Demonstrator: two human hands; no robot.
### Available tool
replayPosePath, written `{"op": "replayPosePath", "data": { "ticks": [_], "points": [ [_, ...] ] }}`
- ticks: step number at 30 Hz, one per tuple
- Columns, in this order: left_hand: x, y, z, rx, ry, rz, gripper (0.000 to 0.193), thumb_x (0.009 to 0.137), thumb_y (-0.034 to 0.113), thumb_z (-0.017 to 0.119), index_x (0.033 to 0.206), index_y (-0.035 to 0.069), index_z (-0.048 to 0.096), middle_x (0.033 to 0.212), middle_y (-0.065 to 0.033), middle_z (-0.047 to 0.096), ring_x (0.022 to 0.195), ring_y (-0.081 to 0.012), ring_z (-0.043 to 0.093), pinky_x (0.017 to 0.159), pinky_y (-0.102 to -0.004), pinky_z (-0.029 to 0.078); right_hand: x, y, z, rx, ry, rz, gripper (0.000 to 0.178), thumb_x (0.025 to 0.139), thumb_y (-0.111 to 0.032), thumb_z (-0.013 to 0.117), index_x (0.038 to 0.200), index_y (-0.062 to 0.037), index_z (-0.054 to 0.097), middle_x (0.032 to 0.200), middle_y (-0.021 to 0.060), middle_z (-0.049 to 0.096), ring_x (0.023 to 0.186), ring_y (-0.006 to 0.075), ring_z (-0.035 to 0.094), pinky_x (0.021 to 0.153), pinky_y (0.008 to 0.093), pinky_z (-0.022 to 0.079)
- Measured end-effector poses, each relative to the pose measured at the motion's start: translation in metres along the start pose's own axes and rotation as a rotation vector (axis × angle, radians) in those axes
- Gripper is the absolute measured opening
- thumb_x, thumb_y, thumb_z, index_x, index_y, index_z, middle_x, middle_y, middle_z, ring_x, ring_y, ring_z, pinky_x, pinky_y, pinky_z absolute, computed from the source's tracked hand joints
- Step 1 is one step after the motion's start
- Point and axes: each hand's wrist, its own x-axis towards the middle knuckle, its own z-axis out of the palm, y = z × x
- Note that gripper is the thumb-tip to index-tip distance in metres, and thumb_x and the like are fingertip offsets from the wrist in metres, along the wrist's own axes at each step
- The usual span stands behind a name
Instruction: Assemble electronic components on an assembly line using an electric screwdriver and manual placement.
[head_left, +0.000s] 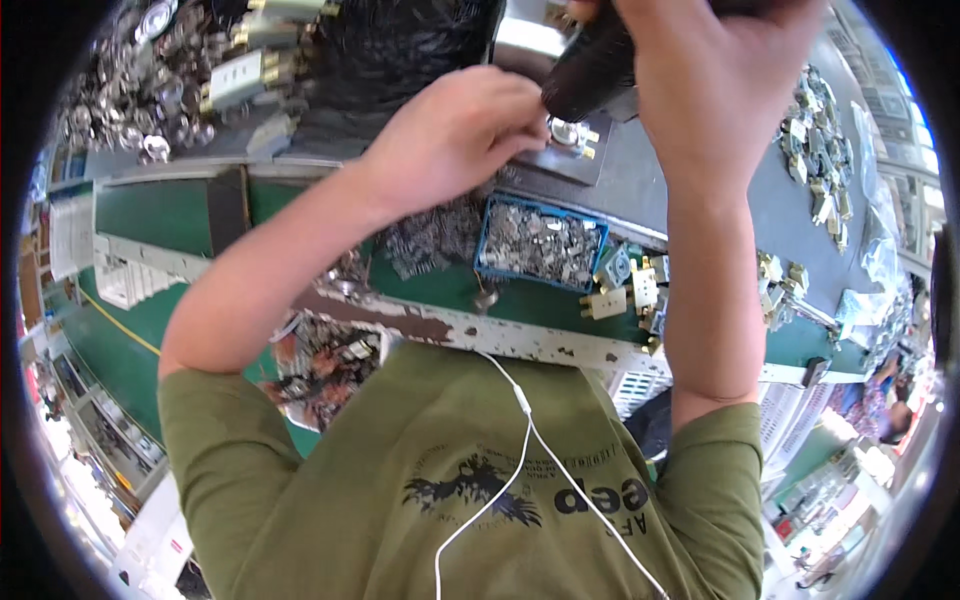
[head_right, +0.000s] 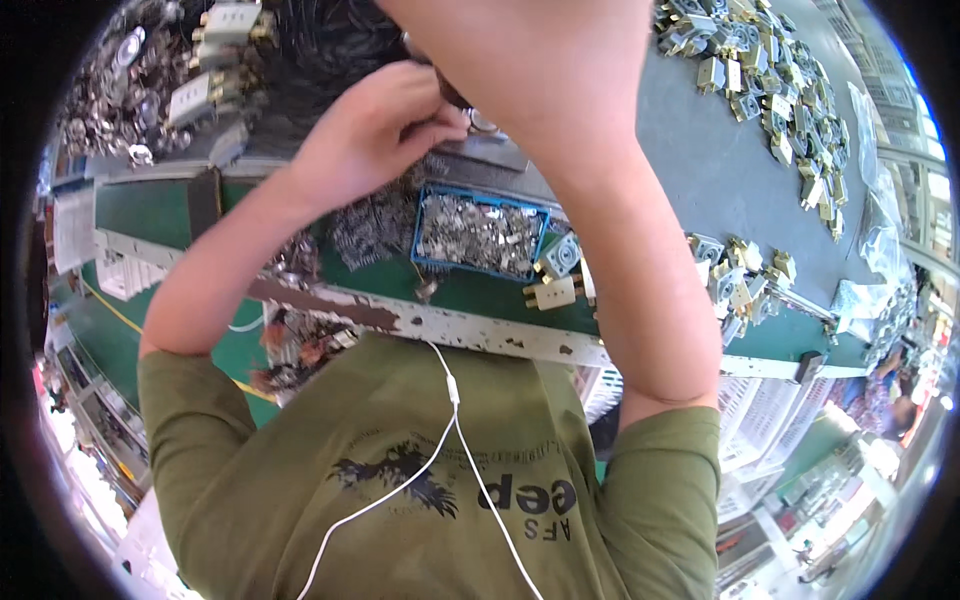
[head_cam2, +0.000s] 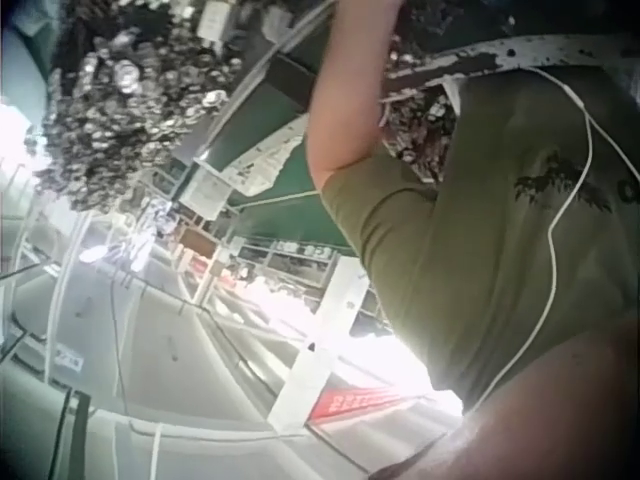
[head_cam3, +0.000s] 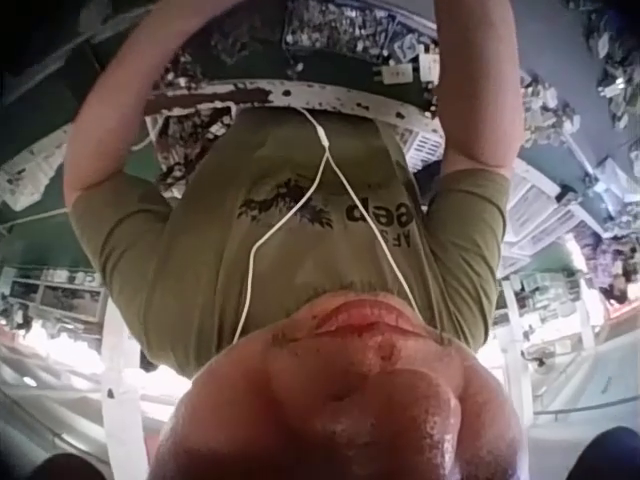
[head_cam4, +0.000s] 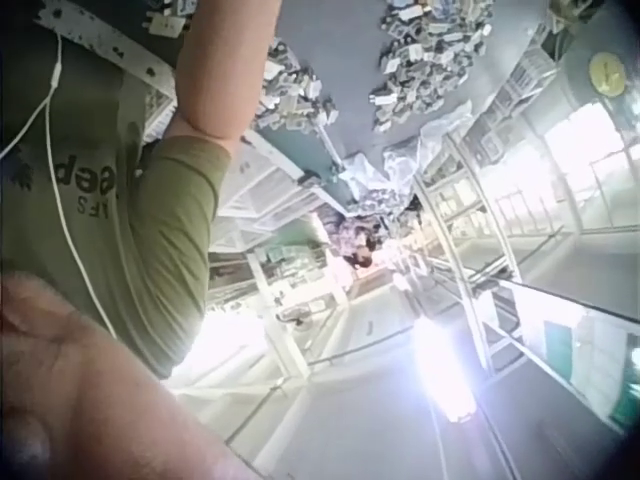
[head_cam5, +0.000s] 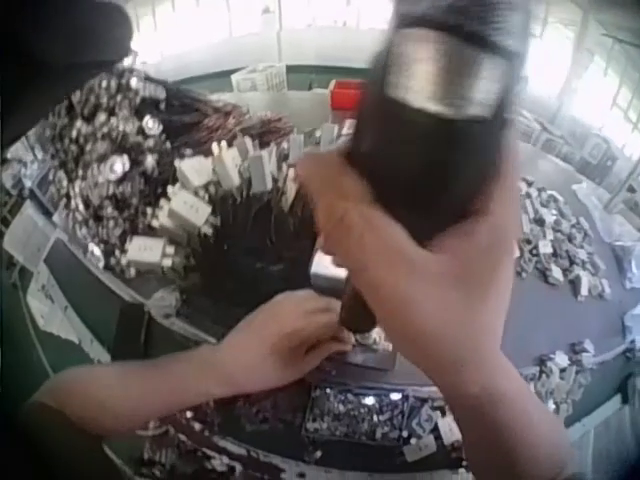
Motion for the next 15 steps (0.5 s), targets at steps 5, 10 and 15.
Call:
{"op": "replayPosePath", "data": {
  "ticks": [5,10,15],
  "points": [
    [0.012,0.014,-0.005,0.065,-0.122,-0.281,0.022,0.089,0.021,0.075,0.098,0.003,0.063,0.099,-0.0125,0.067,0.1,-0.0344,0.068,0.085,-0.0458,0.055,0.003,0.026,-0.003,0.036,0.086,-0.228,0.033,0.088,0.0,0.081,0.113,0.0019,0.06,0.086,0.0081,0.071,0.068,0.0117,0.067,0.056,0.0249,0.054],
    [0.014,0.014,-0.015,0.159,-0.3,-0.313,0.026,0.093,0.027,0.073,0.105,0.005,0.067,0.099,-0.0139,0.07,0.098,-0.0351,0.069,0.083,-0.0469,0.056,-0.009,0.005,-0.001,-0.061,-0.073,-0.05,0.021,0.089,0.002,0.078,0.107,0.0035,0.067,0.087,0.0091,0.072,0.065,0.0102,0.066,0.055,0.0235,0.053],
    [0.017,0.019,-0.015,0.126,-0.312,-0.332,0.027,0.093,0.027,0.073,0.107,0.005,0.068,0.097,-0.0144,0.07,0.099,-0.035,0.07,0.084,-0.0469,0.057,-0.001,0.017,-0.007,0.012,-0.147,-0.189,0.02,0.089,0.002,0.078,0.106,0.0029,0.068,0.09,0.0101,0.074,0.065,0.0109,0.067,0.056,0.0239,0.055]
  ]
}}
